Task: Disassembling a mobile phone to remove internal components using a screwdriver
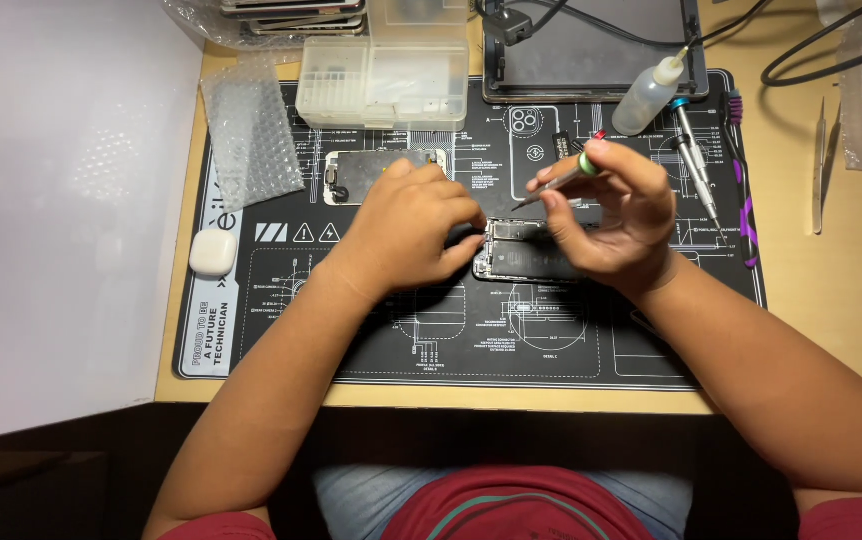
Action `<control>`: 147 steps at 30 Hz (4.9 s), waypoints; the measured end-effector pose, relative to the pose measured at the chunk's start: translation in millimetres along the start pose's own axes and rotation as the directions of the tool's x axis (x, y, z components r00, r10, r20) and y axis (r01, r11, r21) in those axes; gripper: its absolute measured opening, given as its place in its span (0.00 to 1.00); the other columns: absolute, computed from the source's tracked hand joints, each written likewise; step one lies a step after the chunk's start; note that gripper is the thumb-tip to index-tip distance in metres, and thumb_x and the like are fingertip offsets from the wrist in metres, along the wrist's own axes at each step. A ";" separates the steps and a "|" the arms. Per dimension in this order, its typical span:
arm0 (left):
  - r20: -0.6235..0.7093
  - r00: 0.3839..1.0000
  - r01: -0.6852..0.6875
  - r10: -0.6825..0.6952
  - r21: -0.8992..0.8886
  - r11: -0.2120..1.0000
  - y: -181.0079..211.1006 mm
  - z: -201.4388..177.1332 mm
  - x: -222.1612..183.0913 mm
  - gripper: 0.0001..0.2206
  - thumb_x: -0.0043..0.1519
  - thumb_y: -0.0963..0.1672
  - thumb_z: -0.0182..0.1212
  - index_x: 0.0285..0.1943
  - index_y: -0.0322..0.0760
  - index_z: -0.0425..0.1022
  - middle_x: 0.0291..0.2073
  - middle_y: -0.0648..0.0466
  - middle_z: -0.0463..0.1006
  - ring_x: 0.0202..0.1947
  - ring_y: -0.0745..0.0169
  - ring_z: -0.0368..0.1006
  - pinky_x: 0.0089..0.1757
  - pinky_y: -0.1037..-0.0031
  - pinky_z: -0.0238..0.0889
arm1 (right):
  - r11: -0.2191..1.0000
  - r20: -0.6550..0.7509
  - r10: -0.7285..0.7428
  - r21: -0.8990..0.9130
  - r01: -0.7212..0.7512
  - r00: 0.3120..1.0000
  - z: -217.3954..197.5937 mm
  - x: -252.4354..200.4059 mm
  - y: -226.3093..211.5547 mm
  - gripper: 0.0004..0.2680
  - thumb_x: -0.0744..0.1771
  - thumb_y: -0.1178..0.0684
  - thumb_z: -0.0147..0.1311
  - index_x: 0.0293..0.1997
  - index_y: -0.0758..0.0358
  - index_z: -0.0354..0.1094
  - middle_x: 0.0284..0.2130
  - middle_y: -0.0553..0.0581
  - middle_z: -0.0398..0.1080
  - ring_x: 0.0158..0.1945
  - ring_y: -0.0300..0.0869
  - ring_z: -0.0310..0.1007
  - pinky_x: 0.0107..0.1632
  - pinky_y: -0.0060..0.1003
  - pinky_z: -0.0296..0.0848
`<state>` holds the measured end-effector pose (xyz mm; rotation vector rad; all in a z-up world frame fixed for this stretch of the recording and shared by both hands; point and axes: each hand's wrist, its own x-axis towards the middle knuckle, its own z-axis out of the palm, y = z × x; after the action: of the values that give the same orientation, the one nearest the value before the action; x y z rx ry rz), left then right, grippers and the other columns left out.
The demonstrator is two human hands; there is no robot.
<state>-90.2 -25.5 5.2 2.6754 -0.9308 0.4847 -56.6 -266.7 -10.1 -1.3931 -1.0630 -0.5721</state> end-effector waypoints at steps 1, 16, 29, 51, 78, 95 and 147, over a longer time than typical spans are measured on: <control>0.002 1.000 -0.001 0.001 -0.001 1.000 0.2 3.1 -0.1 0.08 0.54 0.53 0.67 0.35 0.54 0.79 0.31 0.63 0.80 0.38 0.61 0.74 0.41 0.68 0.58 | 1.000 -0.002 0.002 -0.001 -0.002 1.000 -1.7 1.4 0.8 0.21 0.65 0.73 0.58 0.62 0.81 0.49 0.38 0.80 0.71 0.38 0.62 0.78 0.39 0.51 0.81; -0.052 0.997 -0.056 0.060 0.084 0.995 13.0 -3.7 3.7 0.07 0.54 0.51 0.66 0.34 0.51 0.77 0.29 0.61 0.79 0.34 0.60 0.73 0.40 0.68 0.56 | 0.990 0.049 0.126 -0.069 -0.122 0.991 -7.9 18.1 -14.4 0.21 0.67 0.72 0.54 0.67 0.82 0.50 0.33 0.73 0.71 0.31 0.52 0.74 0.35 0.46 0.78; 0.302 0.939 0.276 -0.162 -0.387 0.880 14.8 -21.4 3.0 0.40 0.39 0.52 0.80 0.61 0.44 0.65 0.45 0.58 0.81 0.50 0.54 0.74 0.52 0.63 0.51 | 0.519 0.292 0.852 -0.585 -0.623 0.435 9.3 29.0 -30.5 0.04 0.62 0.55 0.61 0.35 0.59 0.75 0.11 0.56 0.60 0.19 0.48 0.60 0.30 0.42 0.65; 0.285 0.946 0.266 -0.157 -0.400 0.877 17.4 -16.8 1.3 0.38 0.35 0.50 0.80 0.54 0.44 0.61 0.39 0.53 0.77 0.46 0.48 0.74 0.53 0.60 0.50 | 0.330 0.203 0.931 -0.822 -0.464 0.302 30.5 29.2 -41.8 0.07 0.63 0.46 0.57 0.40 0.51 0.75 0.19 0.52 0.73 0.35 0.55 0.78 0.41 0.50 0.75; 0.163 0.981 0.139 -0.103 -0.223 0.965 19.0 -23.5 2.7 0.17 0.52 0.50 0.71 0.45 0.46 0.73 0.33 0.56 0.80 0.39 0.54 0.76 0.49 0.63 0.53 | 0.598 0.021 0.753 -0.439 -0.670 0.658 -10.5 18.3 -16.1 0.03 0.66 0.54 0.61 0.33 0.57 0.72 0.11 0.49 0.58 0.20 0.36 0.59 0.28 0.31 0.64; 0.036 0.999 0.017 -0.014 -0.086 0.996 8.6 -6.0 -1.2 0.07 0.60 0.50 0.64 0.35 0.50 0.74 0.27 0.60 0.76 0.32 0.61 0.75 0.46 0.66 0.53 | 0.692 0.014 0.686 -0.324 -0.645 0.728 -14.8 22.2 -13.1 0.05 0.67 0.58 0.61 0.31 0.60 0.71 0.12 0.50 0.58 0.20 0.33 0.56 0.27 0.28 0.60; 0.292 0.954 0.124 -0.074 -0.158 0.980 9.7 -25.6 -5.9 0.33 0.48 0.62 0.71 0.58 0.48 0.77 0.41 0.55 0.75 0.46 0.49 0.70 0.46 0.57 0.60 | 0.999 0.251 0.044 -0.002 -0.045 0.967 -6.5 21.0 -36.5 0.24 0.69 0.72 0.53 0.67 0.66 0.40 0.36 0.78 0.70 0.41 0.61 0.81 0.47 0.44 0.84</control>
<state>-106.5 -20.6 27.5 2.6553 -0.8602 -0.0080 -76.4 -273.1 27.1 -1.5106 -1.2295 -0.3661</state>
